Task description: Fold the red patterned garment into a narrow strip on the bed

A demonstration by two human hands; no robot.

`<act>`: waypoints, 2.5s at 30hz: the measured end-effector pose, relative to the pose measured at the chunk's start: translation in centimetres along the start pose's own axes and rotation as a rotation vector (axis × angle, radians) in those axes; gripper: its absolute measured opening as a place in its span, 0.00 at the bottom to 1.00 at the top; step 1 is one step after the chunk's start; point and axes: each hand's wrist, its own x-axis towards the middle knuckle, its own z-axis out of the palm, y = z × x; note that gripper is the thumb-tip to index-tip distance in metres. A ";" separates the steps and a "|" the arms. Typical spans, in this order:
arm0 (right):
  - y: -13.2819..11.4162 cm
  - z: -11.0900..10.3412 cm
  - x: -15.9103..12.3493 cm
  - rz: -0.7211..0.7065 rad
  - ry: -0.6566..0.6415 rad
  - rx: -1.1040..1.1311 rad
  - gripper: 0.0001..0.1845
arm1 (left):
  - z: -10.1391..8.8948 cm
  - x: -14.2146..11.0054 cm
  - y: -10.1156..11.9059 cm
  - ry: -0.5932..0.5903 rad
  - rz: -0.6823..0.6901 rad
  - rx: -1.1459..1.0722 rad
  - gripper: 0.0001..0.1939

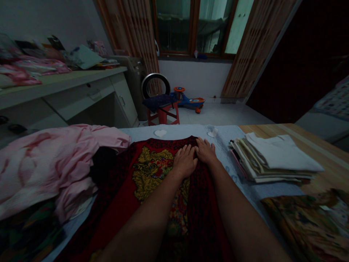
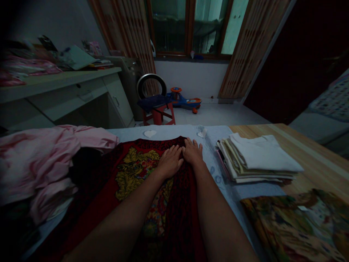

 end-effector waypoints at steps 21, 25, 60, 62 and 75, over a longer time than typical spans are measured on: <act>0.0 -0.1 0.3 -0.072 -0.007 0.017 0.28 | 0.0 -0.1 0.0 0.005 -0.017 0.012 0.31; -0.1 -0.2 0.1 -0.043 -0.025 -0.001 0.29 | 0.0 -0.1 0.0 0.007 -0.020 0.024 0.31; 0.2 -0.2 -0.3 0.064 0.041 0.003 0.30 | 0.1 -0.1 -0.3 0.074 -0.017 0.003 0.27; 0.2 -0.2 -0.2 0.034 0.097 0.004 0.28 | 0.0 -0.1 -0.4 0.082 -0.033 0.003 0.26; 0.0 0.3 0.0 -0.070 0.040 0.046 0.26 | -0.3 -0.1 -0.7 0.109 -0.113 0.019 0.26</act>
